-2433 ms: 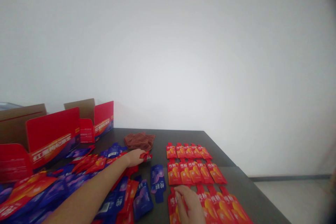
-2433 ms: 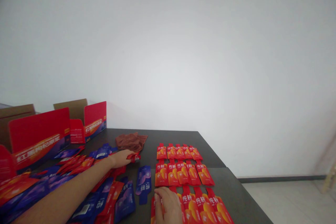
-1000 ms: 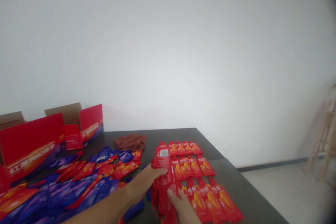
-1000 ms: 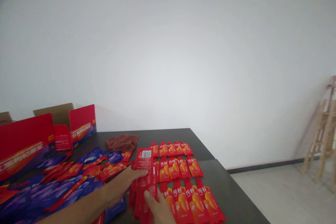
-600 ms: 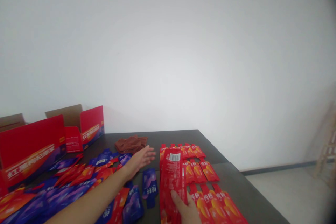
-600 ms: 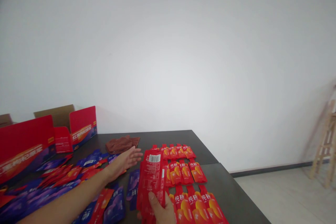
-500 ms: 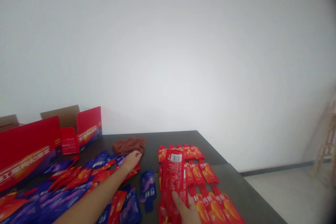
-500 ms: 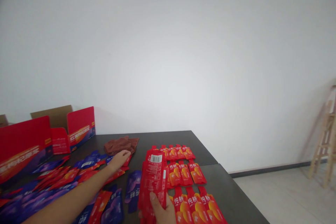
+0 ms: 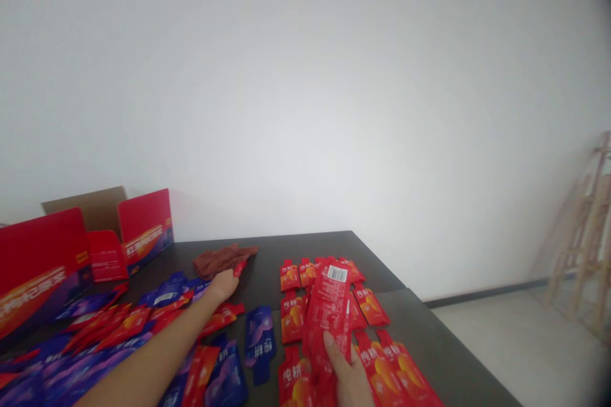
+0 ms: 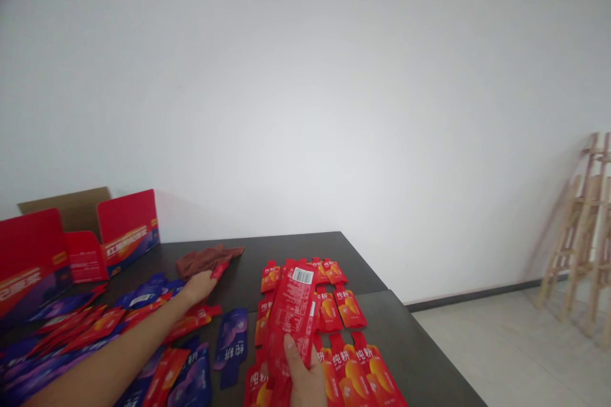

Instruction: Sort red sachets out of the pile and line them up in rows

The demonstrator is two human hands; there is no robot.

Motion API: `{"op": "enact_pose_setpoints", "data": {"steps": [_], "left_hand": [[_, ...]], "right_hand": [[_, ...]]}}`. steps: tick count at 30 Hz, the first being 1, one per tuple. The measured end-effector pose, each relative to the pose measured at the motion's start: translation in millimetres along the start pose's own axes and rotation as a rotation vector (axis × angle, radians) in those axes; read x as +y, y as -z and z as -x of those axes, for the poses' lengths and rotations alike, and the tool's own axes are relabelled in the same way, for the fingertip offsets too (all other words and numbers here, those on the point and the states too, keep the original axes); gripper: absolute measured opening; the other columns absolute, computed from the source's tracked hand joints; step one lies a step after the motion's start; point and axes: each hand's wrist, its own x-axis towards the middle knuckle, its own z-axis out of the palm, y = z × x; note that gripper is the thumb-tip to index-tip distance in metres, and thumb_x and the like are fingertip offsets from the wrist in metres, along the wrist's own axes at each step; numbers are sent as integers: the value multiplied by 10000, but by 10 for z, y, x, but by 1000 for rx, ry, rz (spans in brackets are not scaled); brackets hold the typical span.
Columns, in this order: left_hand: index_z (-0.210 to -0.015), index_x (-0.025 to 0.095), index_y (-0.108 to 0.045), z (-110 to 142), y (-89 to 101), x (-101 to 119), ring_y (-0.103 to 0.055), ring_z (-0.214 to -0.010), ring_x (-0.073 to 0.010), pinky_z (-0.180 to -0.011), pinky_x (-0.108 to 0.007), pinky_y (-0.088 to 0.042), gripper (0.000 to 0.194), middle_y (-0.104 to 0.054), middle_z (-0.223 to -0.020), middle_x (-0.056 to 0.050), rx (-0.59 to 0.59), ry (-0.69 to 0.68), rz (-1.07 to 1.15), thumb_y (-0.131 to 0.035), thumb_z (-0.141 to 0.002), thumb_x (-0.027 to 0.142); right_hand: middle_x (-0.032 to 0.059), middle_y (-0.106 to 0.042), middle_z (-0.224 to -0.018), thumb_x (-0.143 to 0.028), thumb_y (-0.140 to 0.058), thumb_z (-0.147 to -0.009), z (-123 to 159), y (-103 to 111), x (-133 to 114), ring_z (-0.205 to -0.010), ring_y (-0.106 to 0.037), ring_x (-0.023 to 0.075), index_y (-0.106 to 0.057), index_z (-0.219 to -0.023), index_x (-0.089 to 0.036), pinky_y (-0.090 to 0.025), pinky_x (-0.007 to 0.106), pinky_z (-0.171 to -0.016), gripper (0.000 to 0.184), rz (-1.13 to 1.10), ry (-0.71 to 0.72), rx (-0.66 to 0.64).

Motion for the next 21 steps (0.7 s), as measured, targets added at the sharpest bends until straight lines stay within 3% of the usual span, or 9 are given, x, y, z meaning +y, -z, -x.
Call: {"op": "enact_pose_setpoints", "data": {"steps": [3,6,8,10,13,15,17,21], "left_hand": [[-1090,156,-593,293,144,129,-648,-875,-182,-773,-380,-544,312,-657,-1034,-48,-56,-19,359,-537,-912,406],[-1131,144,-576,766,133,394,-672,-840,-180,-762,-351,-548,365,-696,-976,-55,-149,-99,657,-461,-916,415],[-1160,149,-573,1119,49,609,-685,-858,-209,-764,-359,-556,402,-719,-962,-57,-226,-135,766,-436,-894,418],[-1197,186,-574,1441,-93,797,-660,-1006,-240,-871,-389,-533,415,-721,-1030,-59,-260,-177,818,-434,-888,424],[-1307,212,-524,1783,-388,953,-447,-1314,-255,-1105,-429,-348,453,-589,-1333,-91,-173,-365,712,-422,-899,380],[-1398,194,-427,1897,-578,977,-306,-1401,-260,-1155,-465,-252,517,-396,-1500,-108,-126,-474,571,-411,-907,355],[-1432,199,-374,1930,-701,976,-250,-1424,-253,-1161,-480,-235,533,-299,-1548,-99,-109,-519,499,-394,-919,345],[-1325,249,-510,1843,-710,994,-409,-1336,-237,-1135,-443,-303,426,-480,-1434,-87,-60,-487,596,-421,-913,309]], "right_hand": [[22,-735,-657,-472,-877,-480,-33,36,-23,-583,-695,220,-664,-883,-186,-539,330,-593,538,-74,-28,-12],[42,-750,-736,-478,-855,-524,2,10,-61,-660,-708,236,-682,-982,-181,-546,353,-637,573,-104,-64,-89],[60,-757,-802,-480,-836,-562,48,-36,-73,-735,-712,245,-688,-1010,-179,-548,359,-662,560,-127,-87,-170],[68,-759,-843,-473,-829,-581,94,-89,-73,-783,-709,244,-700,-982,-184,-548,357,-677,511,-163,-114,-235],[51,-762,-847,-455,-842,-568,134,-139,-85,-796,-704,224,-718,-879,-196,-550,335,-691,424,-243,-136,-274],[39,-765,-851,-437,-856,-549,136,-140,-127,-784,-700,205,-725,-824,-196,-550,315,-696,389,-286,-164,-287],[30,-766,-858,-425,-863,-538,127,-122,-194,-763,-696,184,-733,-803,-197,-549,292,-687,372,-318,-200,-307],[3,-765,-818,-394,-864,-554,124,-97,-310,-718,-685,140,-742,-785,-208,-538,236,-654,321,-377,-253,-367]]}}
